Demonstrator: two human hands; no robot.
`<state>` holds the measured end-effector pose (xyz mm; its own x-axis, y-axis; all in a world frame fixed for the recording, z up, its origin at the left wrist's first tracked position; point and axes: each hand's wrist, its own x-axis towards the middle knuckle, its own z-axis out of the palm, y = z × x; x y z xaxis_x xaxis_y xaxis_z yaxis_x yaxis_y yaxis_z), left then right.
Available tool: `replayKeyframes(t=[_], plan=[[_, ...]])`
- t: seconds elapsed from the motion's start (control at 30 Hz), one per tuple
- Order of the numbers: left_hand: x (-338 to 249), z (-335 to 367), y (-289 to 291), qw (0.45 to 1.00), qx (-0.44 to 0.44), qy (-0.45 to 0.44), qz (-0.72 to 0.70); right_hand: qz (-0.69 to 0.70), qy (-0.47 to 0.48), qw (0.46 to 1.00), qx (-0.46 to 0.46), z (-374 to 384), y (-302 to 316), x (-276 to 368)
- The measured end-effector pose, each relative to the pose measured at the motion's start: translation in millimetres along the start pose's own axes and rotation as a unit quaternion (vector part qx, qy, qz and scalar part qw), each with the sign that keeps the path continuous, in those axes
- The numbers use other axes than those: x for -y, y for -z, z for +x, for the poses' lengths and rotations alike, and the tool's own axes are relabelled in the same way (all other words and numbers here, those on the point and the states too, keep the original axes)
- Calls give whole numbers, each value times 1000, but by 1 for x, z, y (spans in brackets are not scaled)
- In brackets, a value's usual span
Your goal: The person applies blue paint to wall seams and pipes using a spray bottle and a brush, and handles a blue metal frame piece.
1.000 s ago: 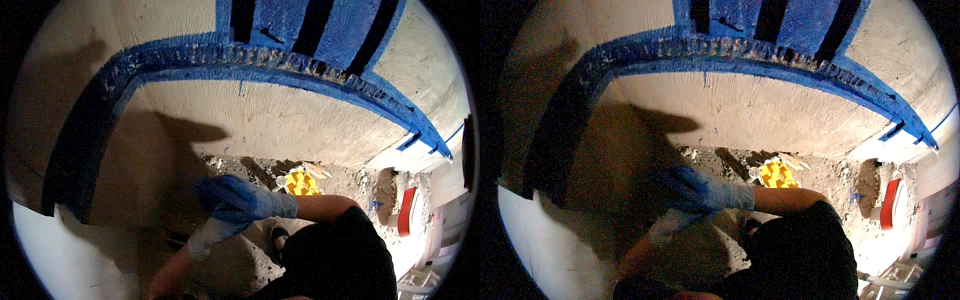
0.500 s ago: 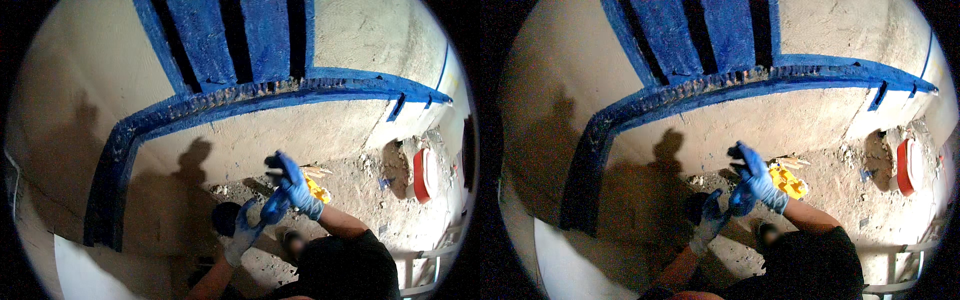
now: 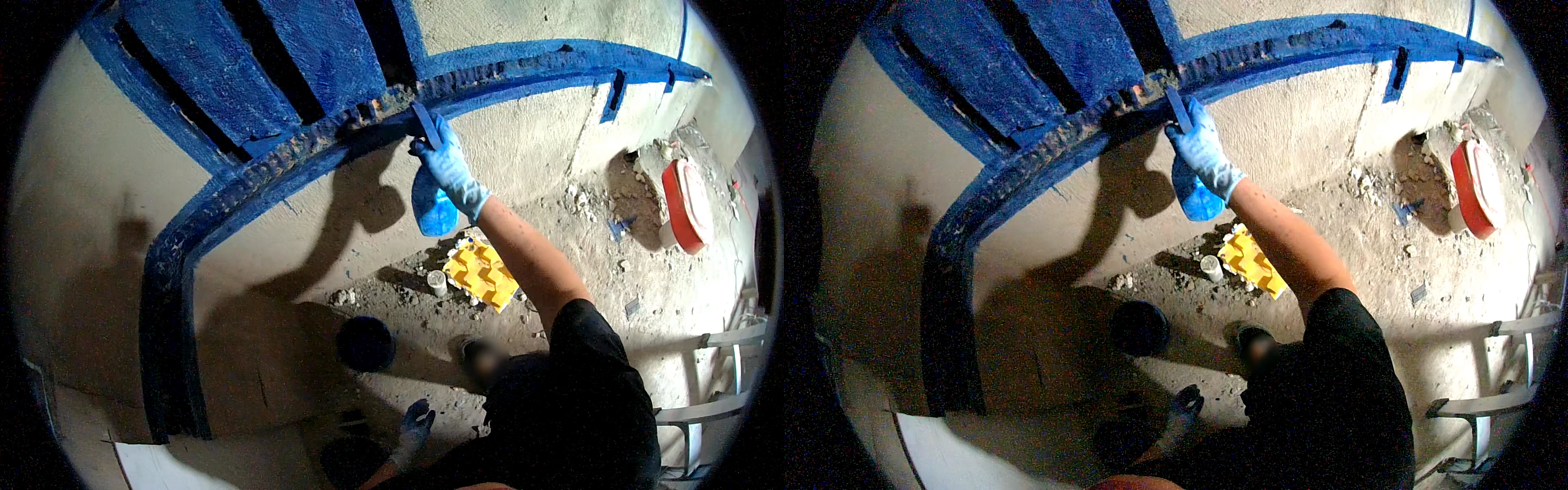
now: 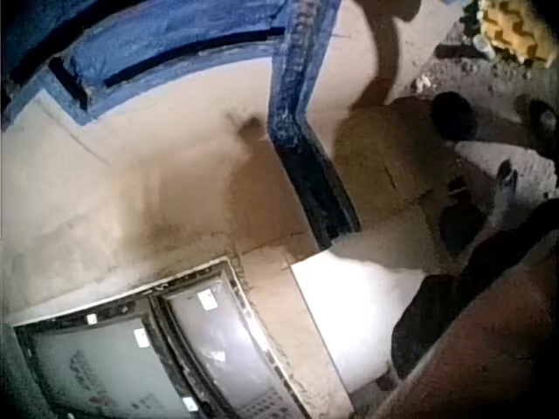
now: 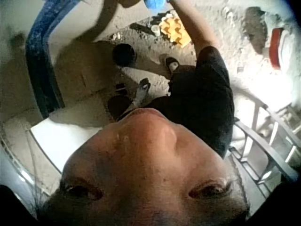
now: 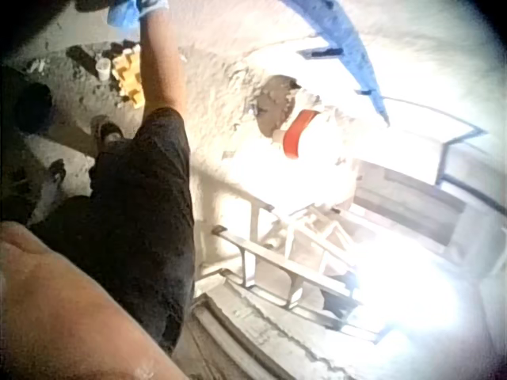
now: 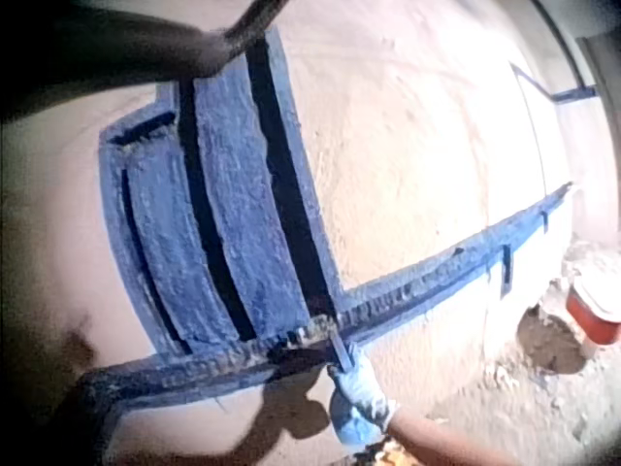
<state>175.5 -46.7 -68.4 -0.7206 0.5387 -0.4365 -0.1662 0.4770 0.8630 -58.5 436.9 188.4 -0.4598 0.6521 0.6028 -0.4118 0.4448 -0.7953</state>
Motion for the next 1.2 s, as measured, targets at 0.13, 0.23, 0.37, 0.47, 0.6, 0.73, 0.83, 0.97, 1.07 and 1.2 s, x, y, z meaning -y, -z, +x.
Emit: replayKeyframes(t=[0.13, 0.23, 0.37, 0.47, 0.6, 0.73, 0.83, 0.97, 1.07, 1.2], plan=[[-19, 1, 1, 997, -14, -47, 61, -94, -12, 994, -51, 14, -8, -9], [26, -1, 7, 984, 21, -42, 169, -74, -39, 996, -35, 20, -8, -11], [114, -15, 18, 944, 50, -89, 314, -29, 45, 998, -30, 17, -14, 7], [122, -21, 23, 932, 81, -129, 329, -103, 37, 993, -33, 13, -5, 12], [135, -27, 31, 949, 76, -45, 301, -123, 26, 992, 5, 15, -1, 16], [145, -32, 38, 916, 99, -1, 388, -139, 92, 985, -50, 16, -2, 25], [138, -33, 46, 895, 164, -51, 412, -171, 101, 979, -55, 18, 3, 34], [137, -34, 34, 960, 94, 131, 228, -238, 65, 968, -45, 24, 1, 40], [140, -35, 36, 956, 93, 89, 264, -270, 161, 947, -72, 28, -2, 29], [106, -27, 29, 934, 110, 60, 334, -253, 167, 949, -85, 30, 4, 19]])
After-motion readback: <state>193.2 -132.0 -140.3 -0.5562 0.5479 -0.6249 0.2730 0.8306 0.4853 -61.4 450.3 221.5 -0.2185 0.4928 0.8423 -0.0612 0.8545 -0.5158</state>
